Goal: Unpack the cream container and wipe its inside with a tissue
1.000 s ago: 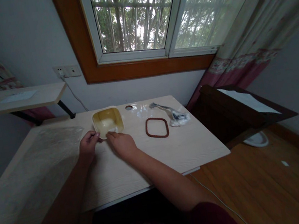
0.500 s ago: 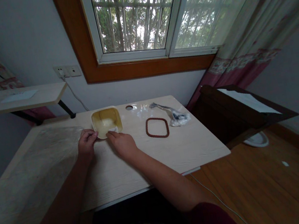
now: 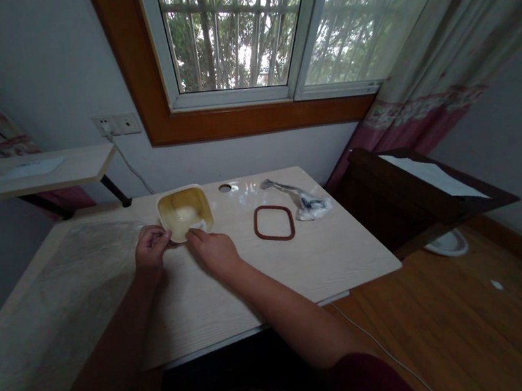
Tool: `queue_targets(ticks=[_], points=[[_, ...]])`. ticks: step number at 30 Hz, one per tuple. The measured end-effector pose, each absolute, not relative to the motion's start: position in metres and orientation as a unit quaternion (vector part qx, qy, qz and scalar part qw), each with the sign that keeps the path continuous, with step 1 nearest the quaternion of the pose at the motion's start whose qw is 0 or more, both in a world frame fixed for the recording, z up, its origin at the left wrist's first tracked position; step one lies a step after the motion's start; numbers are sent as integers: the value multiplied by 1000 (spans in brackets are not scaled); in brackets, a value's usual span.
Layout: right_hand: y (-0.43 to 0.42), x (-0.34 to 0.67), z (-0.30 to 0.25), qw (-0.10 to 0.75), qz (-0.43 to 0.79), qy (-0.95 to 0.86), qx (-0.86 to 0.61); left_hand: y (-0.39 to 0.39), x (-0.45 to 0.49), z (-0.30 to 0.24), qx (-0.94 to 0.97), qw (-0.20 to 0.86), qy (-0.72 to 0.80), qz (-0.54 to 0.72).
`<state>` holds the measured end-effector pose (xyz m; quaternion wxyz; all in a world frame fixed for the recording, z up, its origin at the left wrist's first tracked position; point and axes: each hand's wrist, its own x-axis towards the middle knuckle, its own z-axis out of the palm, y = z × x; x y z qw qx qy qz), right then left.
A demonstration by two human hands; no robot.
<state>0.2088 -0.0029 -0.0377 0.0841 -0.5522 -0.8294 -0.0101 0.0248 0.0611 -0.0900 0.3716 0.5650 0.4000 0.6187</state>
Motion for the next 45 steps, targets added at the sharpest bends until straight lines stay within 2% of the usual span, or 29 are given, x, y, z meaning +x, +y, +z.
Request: queue_targets(ticks=[9, 19, 29, 45], points=[[-2, 210, -38, 92, -13, -831, -549, 65, 23, -99, 552, 392, 386, 627], [-2, 208, -34, 66, -33, -841, -535, 63, 21, -96, 570, 357, 393, 627], [-3, 208, -30, 60, -23, -840, -539, 61, 22, -92, 522, 425, 365, 643], [-3, 210, -37, 94, -11, -843, -529, 59, 21, -90, 535, 404, 373, 642]])
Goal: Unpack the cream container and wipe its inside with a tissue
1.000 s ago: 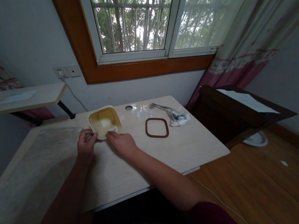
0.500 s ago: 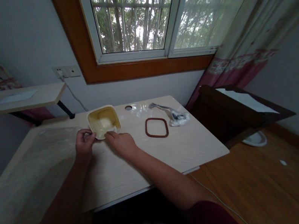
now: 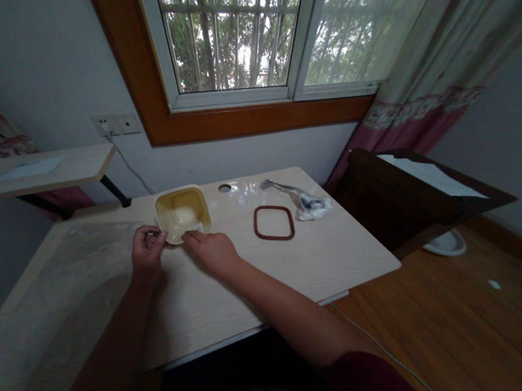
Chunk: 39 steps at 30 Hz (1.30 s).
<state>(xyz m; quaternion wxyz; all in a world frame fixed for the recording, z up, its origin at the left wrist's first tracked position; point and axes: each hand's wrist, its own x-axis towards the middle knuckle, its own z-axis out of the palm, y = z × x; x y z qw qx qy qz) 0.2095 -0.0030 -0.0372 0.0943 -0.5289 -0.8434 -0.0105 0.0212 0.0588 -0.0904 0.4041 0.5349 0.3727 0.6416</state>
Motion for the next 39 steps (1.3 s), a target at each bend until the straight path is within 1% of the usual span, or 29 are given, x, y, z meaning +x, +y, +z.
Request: queue_targets(ticks=[7, 13, 22, 29, 36, 39], points=[[-2, 210, -39, 99, -9, -844, -526, 61, 19, -95, 530, 420, 357, 645], [-2, 209, -38, 105, -6, -848, -520, 59, 18, -94, 534, 402, 364, 649], [-4, 211, -39, 110, -5, -850, -515, 60, 15, -98, 537, 428, 349, 638], [-5, 209, -39, 106, -8, -850, -517, 56, 14, -92, 557, 407, 357, 630], [-7, 207, -34, 77, 4, -844, -530, 53, 14, -87, 575, 373, 374, 625], [-7, 207, -34, 78, 2, -845, -529, 54, 14, -87, 582, 366, 372, 623]])
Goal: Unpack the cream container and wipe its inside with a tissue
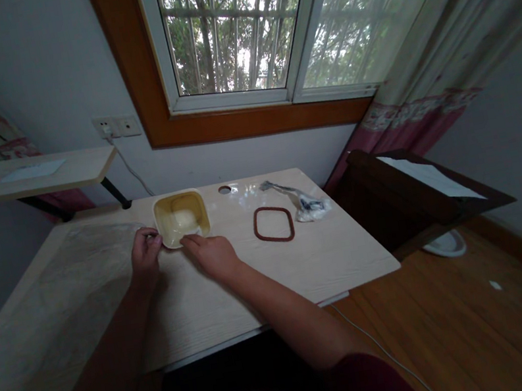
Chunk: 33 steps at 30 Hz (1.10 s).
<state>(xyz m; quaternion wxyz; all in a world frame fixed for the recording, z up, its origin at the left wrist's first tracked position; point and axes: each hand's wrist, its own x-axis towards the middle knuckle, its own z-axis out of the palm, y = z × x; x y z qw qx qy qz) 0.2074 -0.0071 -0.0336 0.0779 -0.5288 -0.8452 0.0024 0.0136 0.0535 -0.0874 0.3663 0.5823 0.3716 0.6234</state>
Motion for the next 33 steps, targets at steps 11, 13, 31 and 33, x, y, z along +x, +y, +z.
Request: queue_targets(ticks=[11, 13, 31, 33], points=[[-5, 210, -37, 82, -5, -847, -525, 54, 13, -87, 604, 347, 374, 612], [-5, 211, -37, 78, -8, -847, -525, 54, 13, -86, 606, 336, 377, 614], [-8, 207, -19, 98, -28, -850, -518, 58, 20, -85, 535, 405, 411, 617], [-11, 204, -14, 113, -41, -847, -518, 59, 21, -84, 535, 399, 416, 618]])
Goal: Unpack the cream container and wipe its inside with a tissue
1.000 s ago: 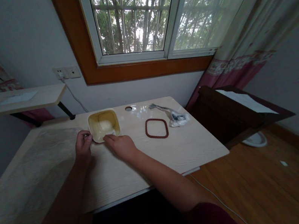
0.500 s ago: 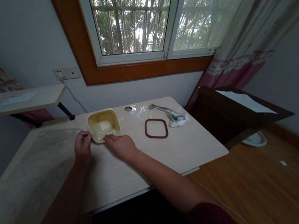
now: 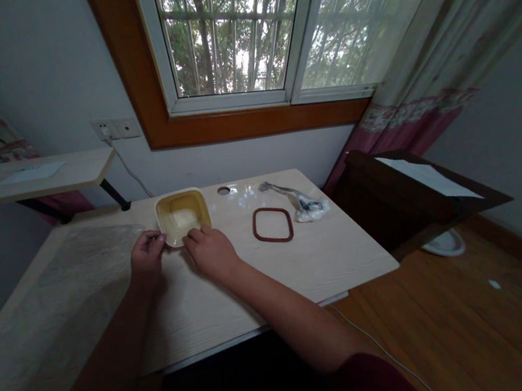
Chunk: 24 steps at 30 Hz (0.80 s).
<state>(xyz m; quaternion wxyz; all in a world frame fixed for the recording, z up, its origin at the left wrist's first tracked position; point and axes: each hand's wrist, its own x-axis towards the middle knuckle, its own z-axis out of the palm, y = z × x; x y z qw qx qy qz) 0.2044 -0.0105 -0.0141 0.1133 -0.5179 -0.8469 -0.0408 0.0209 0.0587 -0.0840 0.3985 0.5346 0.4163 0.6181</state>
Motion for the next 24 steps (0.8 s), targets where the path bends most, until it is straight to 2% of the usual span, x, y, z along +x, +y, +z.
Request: queue_targets(ticks=[11, 24], points=[[2, 193, 4, 114, -54, -850, -511, 61, 22, -85, 534, 389, 426, 618], [81, 153, -7, -52, 49, -854, -515, 67, 17, -89, 528, 380, 434, 623]])
